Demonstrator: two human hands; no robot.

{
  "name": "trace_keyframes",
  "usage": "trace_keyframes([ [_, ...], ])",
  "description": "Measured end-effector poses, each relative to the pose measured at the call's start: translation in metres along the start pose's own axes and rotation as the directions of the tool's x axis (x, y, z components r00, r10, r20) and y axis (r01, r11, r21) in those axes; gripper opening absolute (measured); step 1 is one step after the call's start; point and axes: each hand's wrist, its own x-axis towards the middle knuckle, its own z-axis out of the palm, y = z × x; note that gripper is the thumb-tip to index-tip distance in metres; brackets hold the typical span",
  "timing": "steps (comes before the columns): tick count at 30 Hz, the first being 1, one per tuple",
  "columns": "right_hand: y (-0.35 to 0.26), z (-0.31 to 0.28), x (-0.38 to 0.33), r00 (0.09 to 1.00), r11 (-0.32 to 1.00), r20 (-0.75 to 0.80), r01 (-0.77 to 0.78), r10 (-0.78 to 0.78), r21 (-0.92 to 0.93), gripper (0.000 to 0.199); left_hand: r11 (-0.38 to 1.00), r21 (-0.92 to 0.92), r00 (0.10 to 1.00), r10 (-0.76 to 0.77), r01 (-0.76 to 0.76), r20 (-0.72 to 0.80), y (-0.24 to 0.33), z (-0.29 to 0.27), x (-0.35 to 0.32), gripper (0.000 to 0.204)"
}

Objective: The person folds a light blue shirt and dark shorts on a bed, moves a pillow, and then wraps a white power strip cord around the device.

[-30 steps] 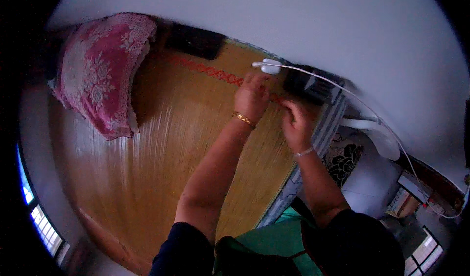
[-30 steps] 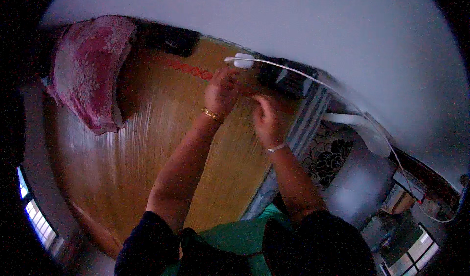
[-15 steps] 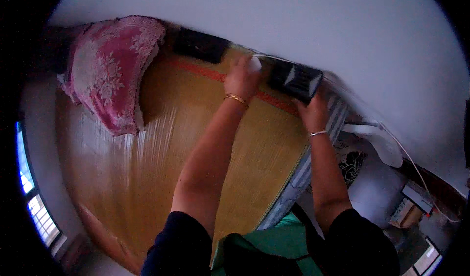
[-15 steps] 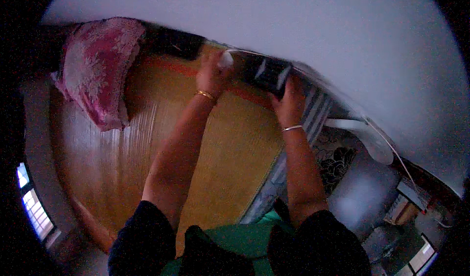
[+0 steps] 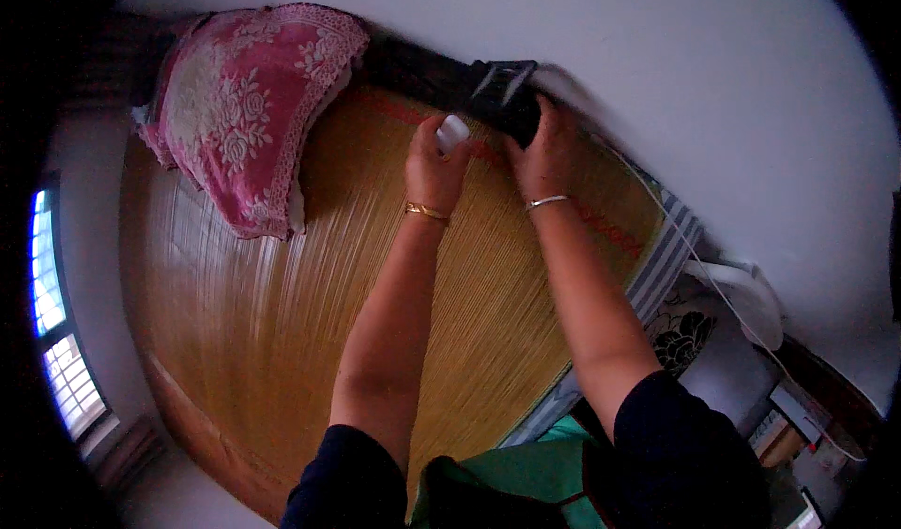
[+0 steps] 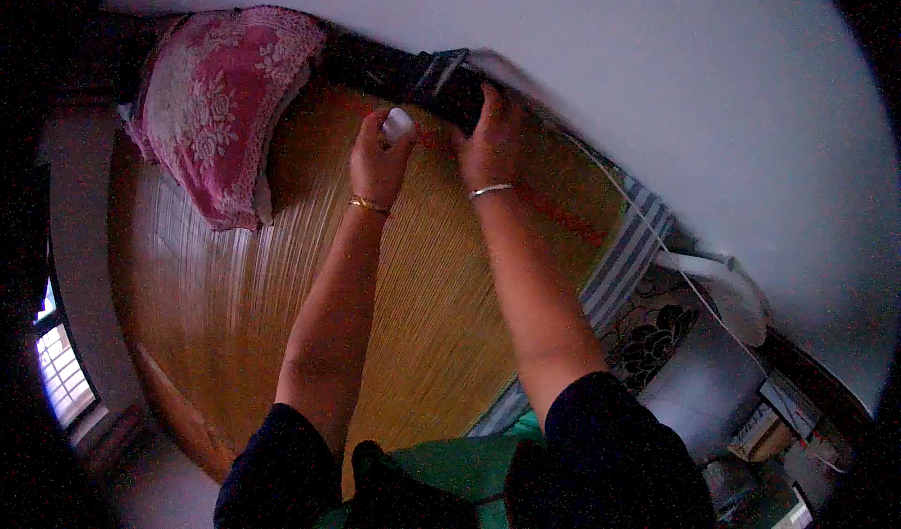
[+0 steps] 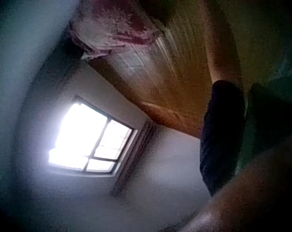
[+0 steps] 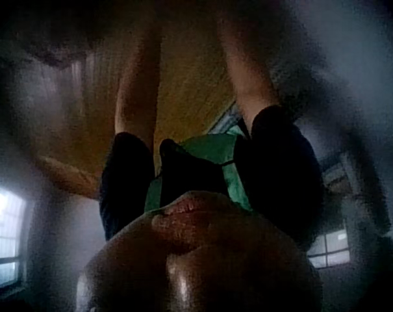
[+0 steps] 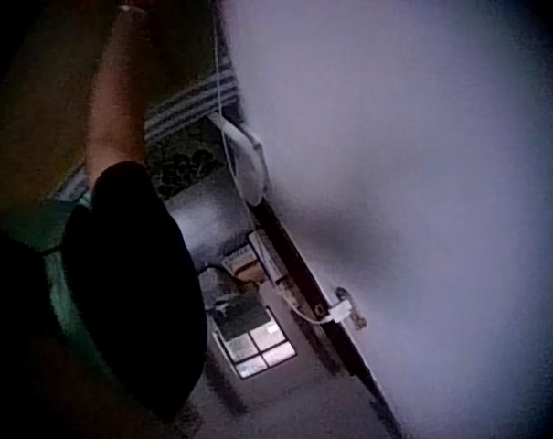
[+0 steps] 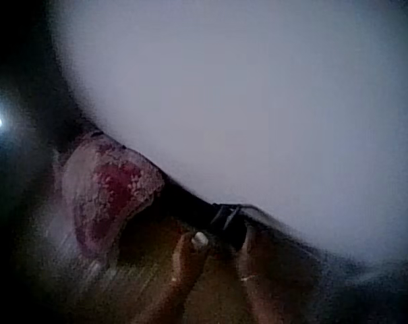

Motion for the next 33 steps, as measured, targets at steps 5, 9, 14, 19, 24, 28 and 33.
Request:
trace_keyframes([
  [5,-0.024,0.012,0.009,0.993,0.980,0.050,-0.110,0.103,0.166,0.073,0.998,0.028,0.998,0.063,-0.063,-0.029,-0.006,-0.007,-0.005,0.041],
  [9,0.002,0.003,-0.022,0.994,0.924,-0.047,-0.075,0.100,0.375,0.061,0.988,0.127,0.995,0.078,-0.085,0.061,-0.010,-0.002,-0.012,0.043],
  [14,0.011,-0.045,-0.052,0.913,0.680,0.300,-0.407,0.277,0.610,0.045,0.923,0.205,0.919,0.259,-0.326,0.297,0.014,0.037,-0.029,0.044],
  [19,0.031,-0.032,-0.030,0.851,0.465,0.293,-0.491,0.435,0.737,0.042,0.890,0.041,0.891,0.454,-0.455,0.031,0.038,0.069,-0.020,0.045],
  [24,0.038,-0.030,-0.031,0.887,0.732,0.100,-0.431,0.451,0.528,0.038,0.988,-0.007,0.967,0.152,-0.154,0.205,0.032,0.052,-0.030,0.036],
  [28,0.018,-0.048,-0.074,0.878,0.682,0.251,-0.475,0.406,0.557,0.029,0.995,0.016,0.981,-0.104,0.103,0.166,0.020,0.028,-0.083,0.025],
  [33,-0.025,-0.057,-0.111,0.821,0.541,0.492,-0.565,0.290,0.624,0.023,0.973,-0.039,0.958,-0.215,0.226,0.188,0.033,-0.005,-0.135,0.023],
])
